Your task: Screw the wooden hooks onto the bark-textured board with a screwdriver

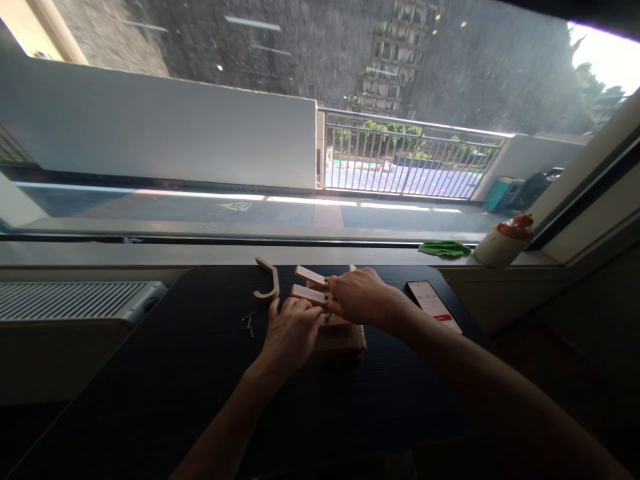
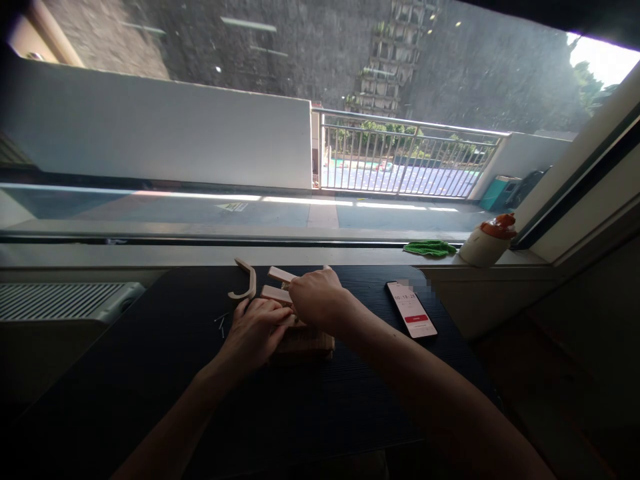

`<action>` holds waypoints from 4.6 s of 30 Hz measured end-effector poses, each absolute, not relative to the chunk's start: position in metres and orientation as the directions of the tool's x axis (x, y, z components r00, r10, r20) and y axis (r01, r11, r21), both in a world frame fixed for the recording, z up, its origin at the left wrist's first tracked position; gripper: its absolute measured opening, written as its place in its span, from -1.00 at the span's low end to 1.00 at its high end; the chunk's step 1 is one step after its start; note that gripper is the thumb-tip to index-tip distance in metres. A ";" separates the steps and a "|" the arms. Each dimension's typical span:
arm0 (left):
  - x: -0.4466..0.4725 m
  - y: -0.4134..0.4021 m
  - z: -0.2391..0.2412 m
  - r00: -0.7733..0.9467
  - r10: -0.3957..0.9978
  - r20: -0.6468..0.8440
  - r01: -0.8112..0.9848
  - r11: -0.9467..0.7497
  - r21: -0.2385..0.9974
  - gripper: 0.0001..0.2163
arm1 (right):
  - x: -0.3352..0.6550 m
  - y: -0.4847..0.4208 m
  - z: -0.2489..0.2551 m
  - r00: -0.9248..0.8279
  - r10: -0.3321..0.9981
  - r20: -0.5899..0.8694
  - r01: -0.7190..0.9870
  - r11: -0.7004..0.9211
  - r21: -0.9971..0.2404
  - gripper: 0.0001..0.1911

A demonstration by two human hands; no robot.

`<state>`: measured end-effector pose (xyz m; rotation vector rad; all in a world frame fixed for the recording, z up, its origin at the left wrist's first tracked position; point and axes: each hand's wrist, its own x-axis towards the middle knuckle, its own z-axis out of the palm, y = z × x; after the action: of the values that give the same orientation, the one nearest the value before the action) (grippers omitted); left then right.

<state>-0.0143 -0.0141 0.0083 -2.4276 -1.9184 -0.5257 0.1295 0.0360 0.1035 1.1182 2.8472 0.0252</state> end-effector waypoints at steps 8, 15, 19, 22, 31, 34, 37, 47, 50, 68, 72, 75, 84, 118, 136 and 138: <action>-0.015 -0.014 0.007 0.204 0.940 0.272 0.943 -0.264 0.204 -0.80 | 0.133 0.034 0.103 -0.745 0.659 -0.101 0.663 0.749 -0.002 -0.71; -0.015 -0.014 0.007 0.196 0.945 0.261 0.945 -0.253 0.209 -0.81 | 0.125 0.035 0.102 -0.746 0.658 -0.097 0.658 0.752 0.037 -0.86; -0.015 -0.014 0.006 0.195 0.945 0.261 0.945 -0.252 0.209 -0.81 | 0.125 0.036 0.104 -0.739 0.664 -0.114 0.662 0.747 0.060 -0.81; -0.016 -0.014 0.006 0.199 0.945 0.261 0.944 -0.256 0.208 -0.81 | 0.127 0.037 0.105 -0.741 0.660 -0.122 0.656 0.751 0.075 -0.75; -0.016 -0.015 0.007 0.202 0.940 0.275 0.945 -0.261 0.199 -0.82 | 0.132 0.033 0.109 -0.692 0.706 -0.153 0.703 0.707 0.082 -0.71; -0.016 -0.015 0.007 0.201 0.940 0.274 0.944 -0.261 0.201 -0.81 | 0.135 0.030 0.111 -0.731 0.673 -0.114 0.672 0.739 0.054 -0.72; -0.016 -0.014 0.007 0.201 0.940 0.274 0.944 -0.261 0.202 -0.81 | 0.136 0.029 0.113 -0.760 0.639 -0.117 0.639 0.768 0.042 -0.78; -0.016 -0.013 0.007 0.209 0.939 0.273 0.937 -0.272 0.218 -0.80 | 0.127 0.033 0.109 -0.771 0.627 -0.113 0.629 0.777 0.020 -0.89; -0.016 -0.013 0.008 0.208 0.942 0.262 0.937 -0.268 0.223 -0.80 | 0.127 0.034 0.107 -0.767 0.634 -0.103 0.637 0.771 0.000 -0.83; -0.016 -0.013 0.005 0.211 0.937 0.279 0.939 -0.273 0.208 -0.78 | 0.132 0.033 0.109 -0.778 0.623 -0.080 0.623 0.781 0.029 -0.85; -0.016 -0.011 0.004 0.212 0.935 0.283 0.942 -0.273 0.197 -0.78 | 0.130 0.033 0.108 -0.767 0.636 -0.089 0.635 0.771 0.036 -0.86; -0.016 -0.011 0.004 0.216 0.933 0.289 0.940 -0.279 0.196 -0.78 | 0.130 0.035 0.104 -0.767 0.638 -0.075 0.638 0.770 0.027 -0.86; -0.017 -0.012 0.006 0.218 0.930 0.294 0.939 -0.282 0.195 -0.82 | 0.129 0.037 0.102 -0.713 0.692 -0.117 0.690 0.721 0.064 -0.67; -0.015 -0.014 0.007 0.200 0.936 0.290 0.938 -0.268 0.220 -0.83 | 0.136 0.031 0.112 -0.739 0.665 -0.107 0.669 0.743 0.004 -0.68; -0.016 -0.014 0.007 0.191 0.922 0.336 0.916 -0.290 0.276 -0.79 | 0.127 0.037 0.097 -0.662 0.750 -0.013 0.750 0.662 0.005 -0.68; -0.019 -0.017 0.006 0.164 0.905 0.393 0.906 -0.296 0.304 -0.72 | 0.130 0.034 0.099 -0.673 0.739 -0.023 0.739 0.673 0.013 -0.65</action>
<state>-0.0193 -0.0169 0.0058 -2.3959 -1.8633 -0.8068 0.1304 0.0345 0.0988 1.2596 2.8500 0.0037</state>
